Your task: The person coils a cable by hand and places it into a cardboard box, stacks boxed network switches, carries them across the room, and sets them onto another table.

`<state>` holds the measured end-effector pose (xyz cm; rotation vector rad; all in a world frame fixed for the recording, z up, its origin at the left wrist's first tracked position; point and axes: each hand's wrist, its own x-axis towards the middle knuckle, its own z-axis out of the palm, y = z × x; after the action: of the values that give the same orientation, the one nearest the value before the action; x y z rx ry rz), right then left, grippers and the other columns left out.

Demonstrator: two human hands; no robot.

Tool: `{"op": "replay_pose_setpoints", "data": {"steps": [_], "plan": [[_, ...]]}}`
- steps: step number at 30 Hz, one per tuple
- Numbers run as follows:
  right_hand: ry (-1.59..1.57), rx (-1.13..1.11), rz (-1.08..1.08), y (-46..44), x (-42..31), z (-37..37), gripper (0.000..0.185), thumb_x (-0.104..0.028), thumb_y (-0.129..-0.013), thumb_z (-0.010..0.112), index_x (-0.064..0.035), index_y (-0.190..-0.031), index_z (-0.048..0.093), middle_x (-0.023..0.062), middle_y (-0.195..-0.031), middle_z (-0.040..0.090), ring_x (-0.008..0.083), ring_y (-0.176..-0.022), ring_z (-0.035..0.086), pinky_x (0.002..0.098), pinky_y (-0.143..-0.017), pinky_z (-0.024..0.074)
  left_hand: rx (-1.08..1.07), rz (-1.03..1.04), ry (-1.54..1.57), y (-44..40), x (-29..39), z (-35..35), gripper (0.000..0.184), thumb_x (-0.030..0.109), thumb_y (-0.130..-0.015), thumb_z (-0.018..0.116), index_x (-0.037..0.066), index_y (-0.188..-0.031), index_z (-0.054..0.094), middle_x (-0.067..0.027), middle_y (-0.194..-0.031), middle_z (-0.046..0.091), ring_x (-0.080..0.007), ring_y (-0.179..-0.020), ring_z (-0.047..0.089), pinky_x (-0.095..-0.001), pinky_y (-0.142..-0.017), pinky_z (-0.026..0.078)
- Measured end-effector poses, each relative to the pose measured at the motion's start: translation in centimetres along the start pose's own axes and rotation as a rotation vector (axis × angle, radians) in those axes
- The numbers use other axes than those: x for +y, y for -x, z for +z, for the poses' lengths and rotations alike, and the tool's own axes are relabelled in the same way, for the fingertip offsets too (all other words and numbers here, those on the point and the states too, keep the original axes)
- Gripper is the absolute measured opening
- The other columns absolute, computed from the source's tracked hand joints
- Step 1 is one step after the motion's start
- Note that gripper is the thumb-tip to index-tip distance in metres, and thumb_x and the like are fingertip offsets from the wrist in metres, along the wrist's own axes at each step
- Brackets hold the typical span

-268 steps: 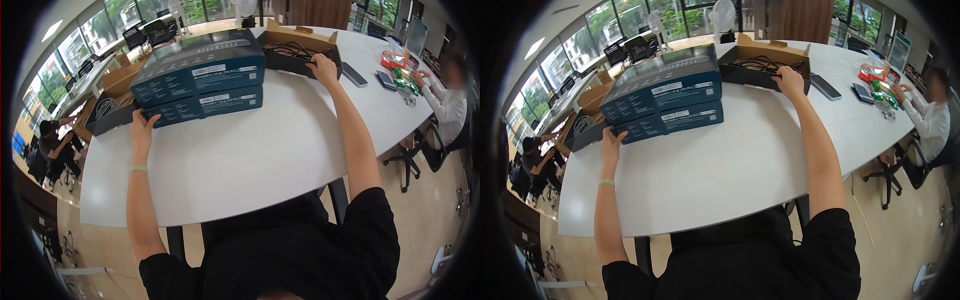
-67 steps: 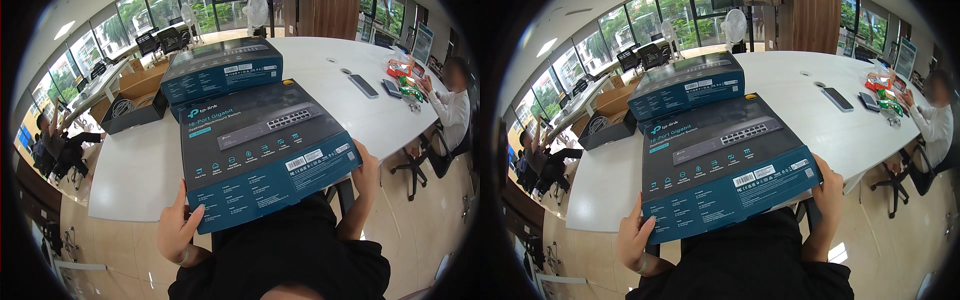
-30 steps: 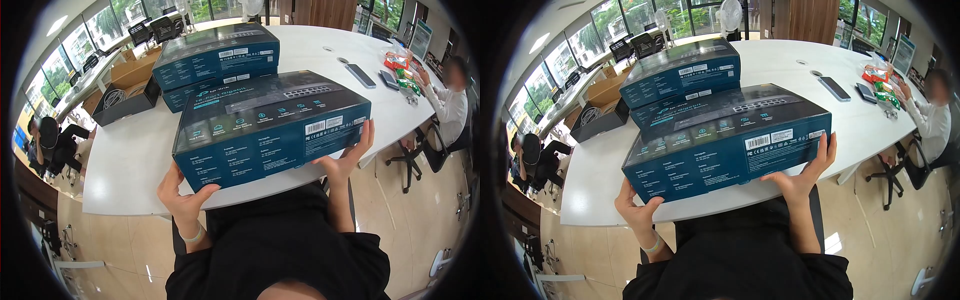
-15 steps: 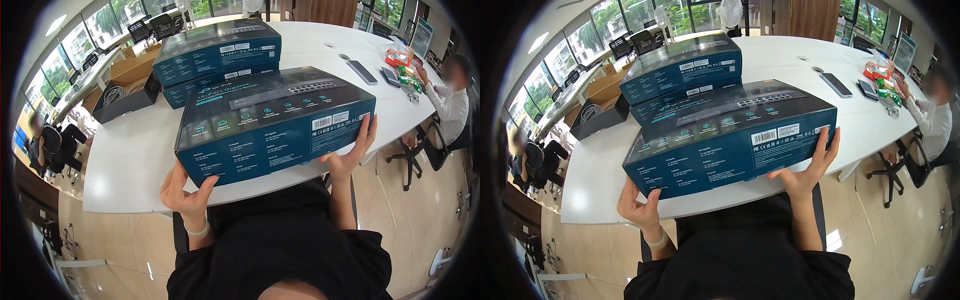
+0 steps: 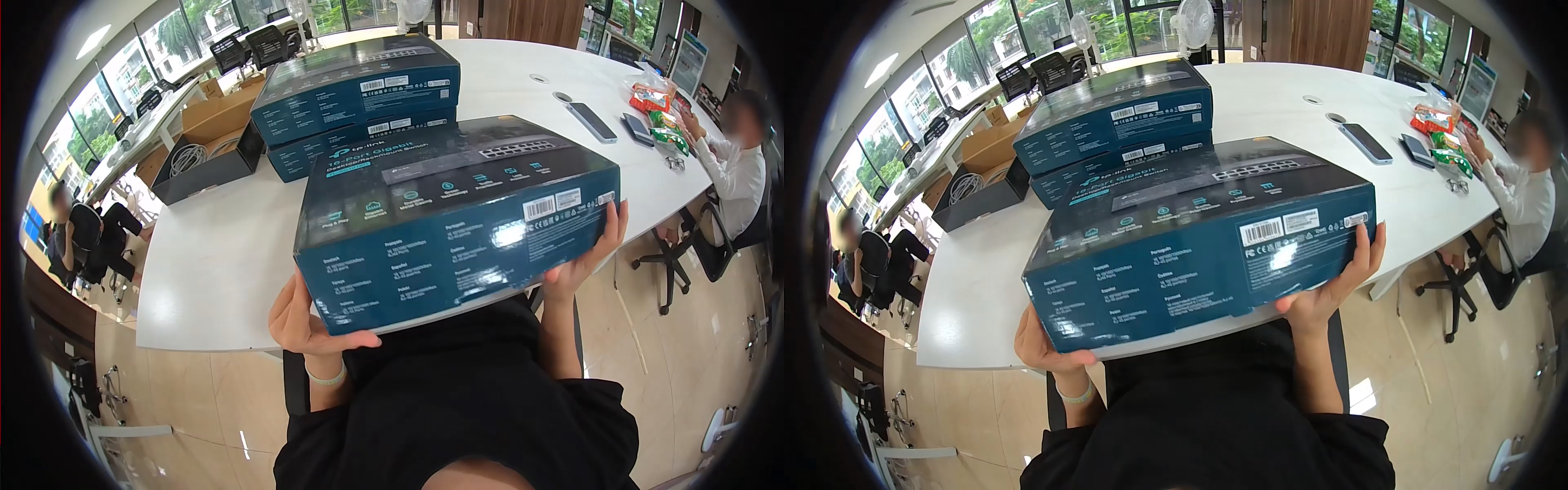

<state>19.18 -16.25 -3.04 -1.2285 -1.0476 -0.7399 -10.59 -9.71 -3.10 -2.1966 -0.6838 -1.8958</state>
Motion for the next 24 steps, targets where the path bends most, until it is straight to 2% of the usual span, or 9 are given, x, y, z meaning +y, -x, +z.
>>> {"op": "replay_pose_setpoints", "data": {"steps": [2, 5, 9, 11, 14, 18, 20, 22, 24], "plan": [[0.010, -0.047, 0.011, -0.2, 0.0, -0.2, 0.118, -0.085, -0.048, 0.045, 0.0010, -0.127, 0.028, 0.0243, -0.131, 0.018, 0.0346, -0.126, 0.018, 0.0453, -0.100, 0.0212, 0.014, -0.147, 0.048, 0.3, 0.0, 0.2, 0.094, 0.062, -0.053, 0.071, -0.017, -0.101, 0.053, -0.0149, -0.076, 0.064, -0.0202, -0.065, 0.063, -0.0252, -0.060, 0.050], [0.033, -0.158, 0.048, -0.4, 0.7, -0.6, 0.120, -0.082, -0.040, 0.056, -0.0051, -0.128, 0.030, 0.0202, -0.132, 0.015, 0.0329, -0.125, 0.020, 0.0440, -0.098, 0.0242, -0.025, -0.125, 0.011, 0.2, 0.0, 0.4, 0.090, 0.057, -0.053, 0.074, -0.016, -0.101, 0.053, -0.0154, -0.077, 0.064, -0.0207, -0.066, 0.063, -0.0253, -0.061, 0.050], [-0.042, -0.191, 0.054, -0.3, 2.0, -0.7, 0.117, -0.077, -0.040, 0.063, -0.0068, -0.128, 0.031, 0.0198, -0.132, 0.016, 0.0328, -0.125, 0.020, 0.0433, -0.098, 0.0254, -0.036, -0.089, 0.029, -0.2, 0.1, 0.6, 0.087, 0.053, -0.053, 0.076, -0.016, -0.102, 0.053, -0.0161, -0.079, 0.064, -0.0208, -0.067, 0.064, -0.0253, -0.061, 0.051], [0.015, -0.186, 0.046, -0.4, 1.6, -0.6, 0.112, -0.067, -0.042, 0.072, -0.0071, -0.128, 0.031, 0.0199, -0.133, 0.015, 0.0328, -0.125, 0.020, 0.0424, -0.097, 0.0262, -0.039, -0.124, 0.046, 0.0, 0.0, 0.6, 0.085, 0.050, -0.054, 0.077, -0.015, -0.105, 0.052, -0.0168, -0.084, 0.064, -0.0211, -0.071, 0.064, -0.0257, -0.063, 0.051], [0.040, -0.168, 0.037, -0.4, 1.1, -0.4, 0.109, -0.059, -0.043, 0.077, -0.0068, -0.128, 0.032, 0.0202, -0.133, 0.016, 0.0329, -0.125, 0.021, 0.0422, -0.097, 0.0260, -0.017, -0.192, 0.090, 0.3, -0.2, 0.8, 0.086, 0.049, -0.054, 0.078, -0.013, -0.107, 0.051, -0.0174, -0.089, 0.063, -0.0215, -0.074, 0.063, -0.0267, -0.064, 0.051], [0.051, -0.136, 0.054, -0.2, 0.7, 0.0, 0.107, -0.056, -0.044, 0.078, -0.0062, -0.127, 0.033, 0.0204, -0.133, 0.016, 0.0333, -0.125, 0.021, 0.0422, -0.097, 0.0259, -0.014, -0.253, 0.125, 0.1, -0.1, 0.8, 0.085, 0.047, -0.056, 0.077, -0.013, -0.110, 0.050, -0.0181, -0.090, 0.062, -0.0217, -0.077, 0.063, -0.0263, -0.065, 0.050], [0.067, -0.124, -0.010, -0.6, 0.4, -0.2, 0.106, -0.055, -0.043, 0.078, -0.0051, -0.126, 0.034, 0.0210, -0.132, 0.016, 0.0335, -0.125, 0.020, 0.0423, -0.097, 0.0260, 0.033, -0.221, 0.120, 0.3, -0.2, 0.7, 0.081, 0.044, -0.061, 0.074, -0.014, -0.111, 0.048, -0.0184, -0.089, 0.062, -0.0216, -0.078, 0.063, -0.0252, -0.064, 0.049], [0.036, -0.086, -0.049, -1.1, -0.6, 0.0, 0.105, -0.059, -0.044, 0.077, -0.0047, -0.124, 0.036, 0.0219, -0.130, 0.017, 0.0342, -0.125, 0.017, 0.0419, -0.097, 0.0264, 0.075, -0.298, 0.166, 0.2, 0.8, 1.2, 0.076, 0.039, -0.066, 0.071, -0.014, -0.114, 0.046, -0.0170, -0.089, 0.062, -0.0209, -0.079, 0.062, -0.0253, -0.068, 0.048], [0.012, -0.058, -0.116, -2.1, -1.2, 0.1, 0.107, -0.065, -0.042, 0.074, -0.0054, -0.123, 0.037, 0.0212, -0.130, 0.018, 0.0343, -0.125, 0.016, 0.0416, -0.097, 0.0272, 0.434, -0.541, 0.333, -1.2, 1.6, 2.0, 0.071, 0.035, -0.070, 0.068, -0.013, -0.115, 0.045, -0.0152, -0.089, 0.062, -0.0197, -0.079, 0.061, -0.0262, -0.072, 0.047]]}}
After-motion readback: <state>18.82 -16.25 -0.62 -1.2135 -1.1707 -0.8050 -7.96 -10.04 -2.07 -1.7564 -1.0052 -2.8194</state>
